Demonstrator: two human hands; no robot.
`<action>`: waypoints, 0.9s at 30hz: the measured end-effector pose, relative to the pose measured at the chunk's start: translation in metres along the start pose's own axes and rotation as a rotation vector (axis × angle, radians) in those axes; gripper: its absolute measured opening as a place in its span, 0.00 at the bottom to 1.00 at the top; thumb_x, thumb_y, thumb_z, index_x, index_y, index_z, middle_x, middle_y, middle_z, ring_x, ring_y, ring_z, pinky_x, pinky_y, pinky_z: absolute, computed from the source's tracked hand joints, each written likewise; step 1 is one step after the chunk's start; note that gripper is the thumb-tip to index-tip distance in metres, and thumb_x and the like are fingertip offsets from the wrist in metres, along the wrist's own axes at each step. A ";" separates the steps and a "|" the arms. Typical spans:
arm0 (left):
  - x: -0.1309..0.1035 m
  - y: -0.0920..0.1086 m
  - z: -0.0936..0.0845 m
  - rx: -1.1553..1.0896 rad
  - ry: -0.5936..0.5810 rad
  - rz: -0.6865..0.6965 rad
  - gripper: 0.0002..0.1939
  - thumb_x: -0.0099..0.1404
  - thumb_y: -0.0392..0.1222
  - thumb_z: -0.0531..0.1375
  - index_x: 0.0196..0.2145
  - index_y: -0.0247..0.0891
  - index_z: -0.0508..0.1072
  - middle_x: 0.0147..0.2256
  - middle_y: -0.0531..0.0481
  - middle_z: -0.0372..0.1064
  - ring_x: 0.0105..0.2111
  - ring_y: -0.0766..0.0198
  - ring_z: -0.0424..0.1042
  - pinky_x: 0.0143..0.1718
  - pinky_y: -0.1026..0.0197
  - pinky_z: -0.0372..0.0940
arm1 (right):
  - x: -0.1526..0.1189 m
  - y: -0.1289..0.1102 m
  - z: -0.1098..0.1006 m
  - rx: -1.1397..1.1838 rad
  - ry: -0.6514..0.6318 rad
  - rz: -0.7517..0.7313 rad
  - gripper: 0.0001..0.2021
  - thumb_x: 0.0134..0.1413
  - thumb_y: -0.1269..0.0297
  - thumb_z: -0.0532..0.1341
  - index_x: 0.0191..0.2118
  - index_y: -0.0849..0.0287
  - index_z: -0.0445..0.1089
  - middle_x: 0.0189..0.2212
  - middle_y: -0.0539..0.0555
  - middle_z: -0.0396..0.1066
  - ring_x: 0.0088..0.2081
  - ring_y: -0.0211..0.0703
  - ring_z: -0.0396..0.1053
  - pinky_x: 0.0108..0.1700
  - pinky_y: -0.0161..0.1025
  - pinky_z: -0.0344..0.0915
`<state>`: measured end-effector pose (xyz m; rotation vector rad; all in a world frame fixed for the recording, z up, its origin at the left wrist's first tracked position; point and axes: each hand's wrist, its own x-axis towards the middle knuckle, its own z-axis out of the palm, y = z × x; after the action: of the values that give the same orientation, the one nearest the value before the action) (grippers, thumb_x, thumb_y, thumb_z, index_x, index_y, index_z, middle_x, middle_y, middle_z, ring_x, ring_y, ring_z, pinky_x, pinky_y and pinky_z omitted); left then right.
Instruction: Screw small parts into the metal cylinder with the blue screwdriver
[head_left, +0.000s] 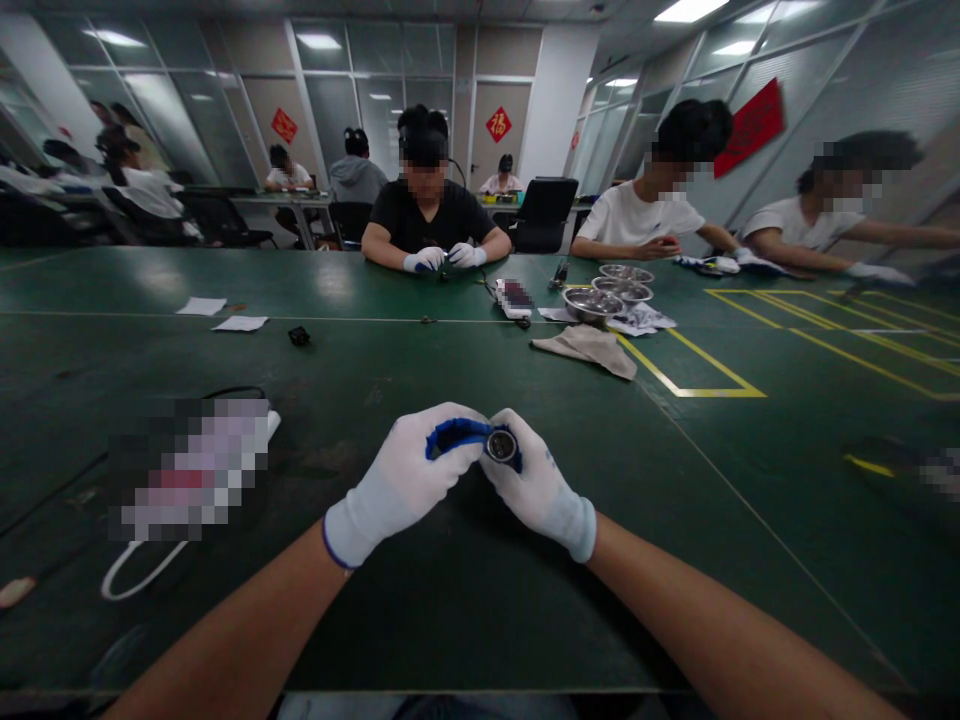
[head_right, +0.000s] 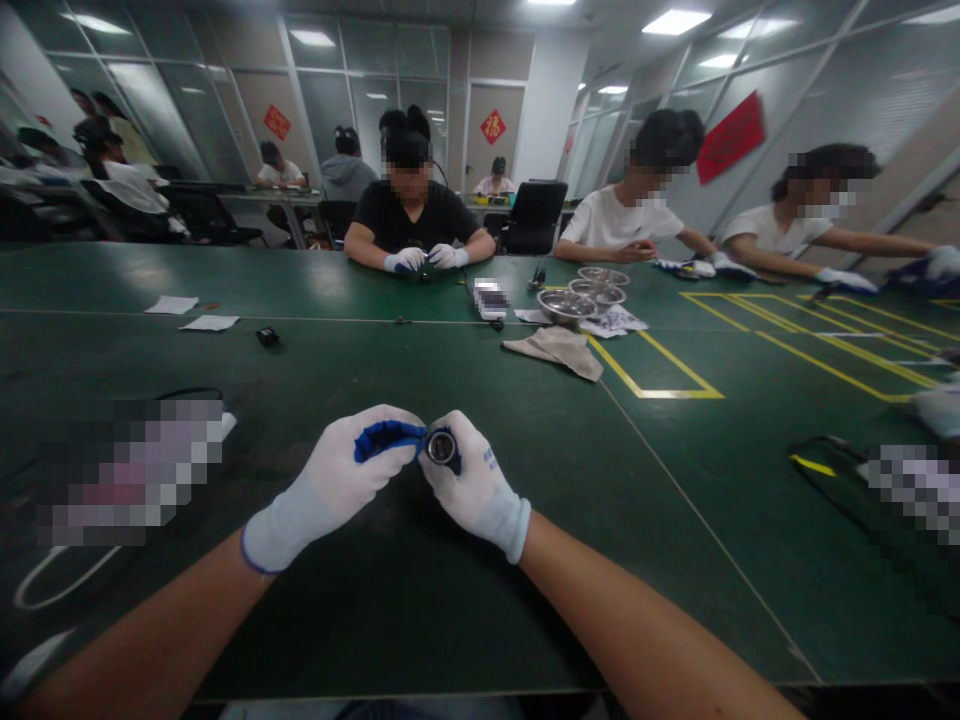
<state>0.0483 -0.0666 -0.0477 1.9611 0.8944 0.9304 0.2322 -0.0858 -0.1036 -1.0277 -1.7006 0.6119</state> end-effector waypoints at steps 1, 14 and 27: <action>0.000 0.000 0.000 -0.017 -0.004 -0.007 0.11 0.65 0.38 0.63 0.45 0.40 0.79 0.42 0.49 0.80 0.44 0.56 0.78 0.52 0.51 0.73 | 0.000 0.000 0.000 -0.004 0.002 0.004 0.07 0.60 0.62 0.61 0.35 0.54 0.61 0.29 0.48 0.65 0.27 0.39 0.61 0.29 0.37 0.59; 0.001 0.002 0.004 0.110 0.050 0.044 0.06 0.63 0.37 0.66 0.39 0.41 0.81 0.41 0.49 0.75 0.42 0.57 0.77 0.48 0.53 0.74 | 0.000 -0.005 0.002 0.017 -0.003 0.007 0.05 0.59 0.66 0.61 0.36 0.54 0.62 0.29 0.47 0.65 0.28 0.39 0.63 0.30 0.38 0.60; -0.001 0.009 0.019 0.196 0.102 -0.082 0.01 0.62 0.37 0.67 0.32 0.39 0.79 0.36 0.53 0.71 0.37 0.60 0.76 0.40 0.55 0.74 | -0.004 -0.006 0.006 -0.060 -0.017 -0.056 0.07 0.58 0.72 0.60 0.40 0.54 0.62 0.34 0.50 0.66 0.34 0.43 0.66 0.36 0.41 0.65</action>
<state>0.0666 -0.0779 -0.0484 2.0378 1.1527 0.9316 0.2249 -0.0912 -0.1033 -1.0158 -1.7661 0.5376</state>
